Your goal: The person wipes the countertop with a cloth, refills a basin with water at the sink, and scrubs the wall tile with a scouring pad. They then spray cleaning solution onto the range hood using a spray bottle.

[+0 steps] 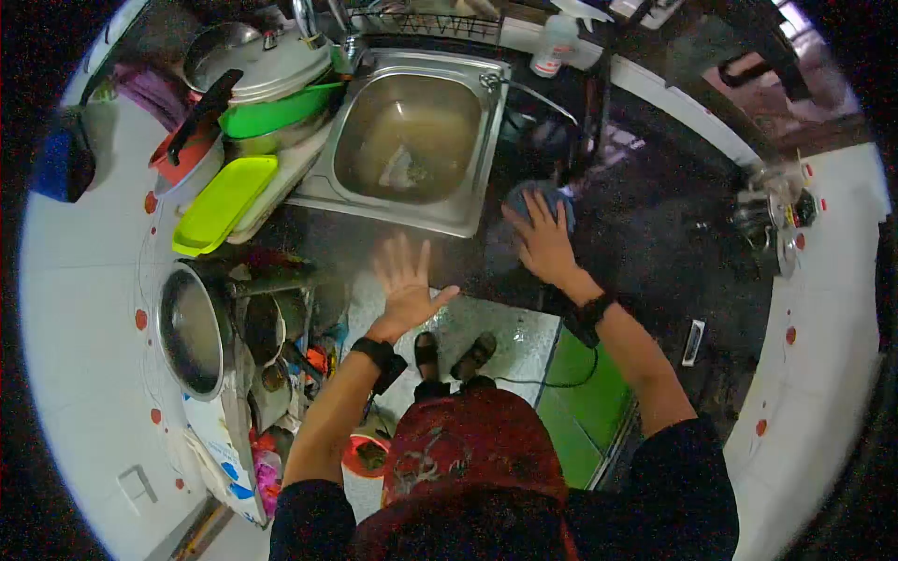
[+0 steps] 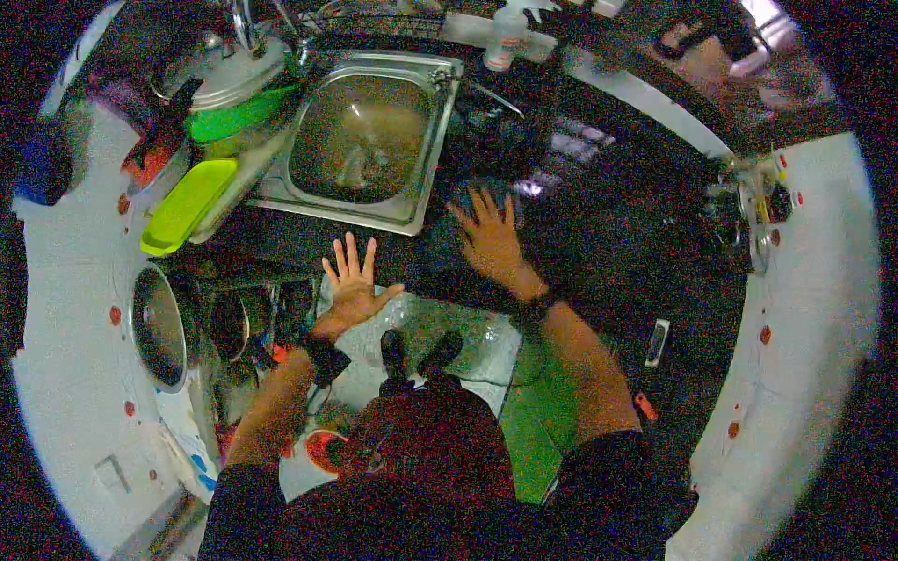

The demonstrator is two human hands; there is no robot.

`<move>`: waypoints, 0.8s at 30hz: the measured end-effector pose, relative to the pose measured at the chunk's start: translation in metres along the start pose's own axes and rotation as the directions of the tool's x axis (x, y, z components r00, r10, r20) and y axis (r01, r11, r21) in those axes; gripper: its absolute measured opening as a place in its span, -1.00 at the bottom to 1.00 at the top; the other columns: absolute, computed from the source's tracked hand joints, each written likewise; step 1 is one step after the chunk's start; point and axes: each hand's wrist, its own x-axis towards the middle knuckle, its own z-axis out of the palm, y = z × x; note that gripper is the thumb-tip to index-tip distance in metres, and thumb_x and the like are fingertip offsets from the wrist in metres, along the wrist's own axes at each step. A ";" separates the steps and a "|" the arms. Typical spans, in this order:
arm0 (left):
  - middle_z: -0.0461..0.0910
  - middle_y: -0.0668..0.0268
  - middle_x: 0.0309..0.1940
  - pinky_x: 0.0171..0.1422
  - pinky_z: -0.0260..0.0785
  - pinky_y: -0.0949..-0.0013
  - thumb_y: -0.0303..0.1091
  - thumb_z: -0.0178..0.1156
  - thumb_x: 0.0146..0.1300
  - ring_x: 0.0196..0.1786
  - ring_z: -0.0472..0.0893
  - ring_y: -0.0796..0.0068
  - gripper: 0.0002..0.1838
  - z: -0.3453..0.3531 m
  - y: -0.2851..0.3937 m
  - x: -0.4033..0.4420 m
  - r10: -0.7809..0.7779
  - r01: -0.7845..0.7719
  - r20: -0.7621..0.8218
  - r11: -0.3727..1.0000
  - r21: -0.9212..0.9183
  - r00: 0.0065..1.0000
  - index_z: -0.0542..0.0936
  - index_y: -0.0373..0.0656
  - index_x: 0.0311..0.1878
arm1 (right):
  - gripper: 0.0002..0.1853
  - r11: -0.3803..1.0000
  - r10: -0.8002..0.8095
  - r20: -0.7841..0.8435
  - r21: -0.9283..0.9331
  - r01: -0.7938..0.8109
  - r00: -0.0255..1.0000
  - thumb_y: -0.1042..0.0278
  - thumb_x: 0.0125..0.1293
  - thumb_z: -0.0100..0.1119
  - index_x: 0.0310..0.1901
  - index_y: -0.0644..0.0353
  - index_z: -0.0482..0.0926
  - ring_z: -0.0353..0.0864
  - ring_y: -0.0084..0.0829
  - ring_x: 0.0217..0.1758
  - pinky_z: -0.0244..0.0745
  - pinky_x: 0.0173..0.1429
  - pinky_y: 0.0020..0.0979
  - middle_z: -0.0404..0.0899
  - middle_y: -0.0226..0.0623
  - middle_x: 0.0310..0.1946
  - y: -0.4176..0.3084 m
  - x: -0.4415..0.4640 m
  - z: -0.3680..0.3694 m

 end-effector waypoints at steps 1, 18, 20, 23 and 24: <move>-0.42 -0.18 0.40 0.26 -0.56 -0.45 0.44 -0.01 0.02 0.42 -0.46 -0.27 0.10 -0.001 0.001 0.000 0.005 -0.005 -0.005 1.000 0.011 1.000 -0.15 -0.08 0.44 | -0.32 0.999 0.014 0.065 0.051 -0.017 0.998 0.37 0.03 0.16 0.28 -0.13 0.27 -0.01 -0.04 0.43 -0.24 0.41 0.16 0.10 -0.06 0.33 -0.003 -0.026 -0.007; -0.36 -0.14 0.42 0.23 -0.34 -0.50 0.38 0.07 0.01 0.42 -0.32 -0.32 0.09 -0.013 0.003 0.002 -0.001 -0.011 0.173 0.997 0.072 0.985 -0.13 -0.07 0.44 | -0.37 0.902 0.432 -0.132 0.042 -0.430 0.892 -0.19 0.11 0.08 0.22 -0.15 0.36 0.01 0.03 0.41 -0.33 0.34 0.32 0.13 0.00 0.31 -0.091 -0.058 0.018; -0.33 -0.09 0.43 0.29 -0.40 -0.42 0.26 0.15 0.03 0.44 -0.34 -0.20 0.01 -0.007 -0.010 0.005 0.012 -0.011 0.167 1.000 -0.010 0.986 -0.07 0.02 0.44 | -0.43 0.974 0.225 -0.080 0.048 -0.222 0.971 -0.10 0.14 0.08 0.20 -0.15 0.38 0.09 -0.08 0.39 -0.27 0.36 0.27 0.18 -0.13 0.31 -0.064 -0.095 0.013; -0.25 -0.06 0.43 0.29 -0.32 -0.40 0.19 0.14 0.10 0.44 -0.26 -0.22 -0.13 -0.007 -0.035 0.009 0.069 -0.046 0.205 0.993 -0.112 0.976 0.05 0.08 0.41 | -0.48 0.795 0.535 -0.153 -0.241 -0.557 0.831 -0.01 0.20 0.03 0.21 -0.17 0.36 0.12 -0.18 0.38 -0.15 0.35 0.22 0.18 -0.24 0.32 0.013 -0.154 -0.003; -0.13 -0.03 0.42 0.32 -0.25 -0.33 0.14 0.15 0.12 0.43 -0.16 -0.20 -0.24 -0.015 -0.037 0.008 0.085 -0.048 0.158 0.974 -0.223 0.984 0.19 0.12 0.36 | -0.48 0.662 0.648 -0.195 -0.335 -0.671 0.736 0.00 0.22 0.00 0.23 -0.18 0.33 0.12 -0.18 0.39 -0.13 0.34 0.21 0.16 -0.24 0.33 0.048 -0.176 -0.007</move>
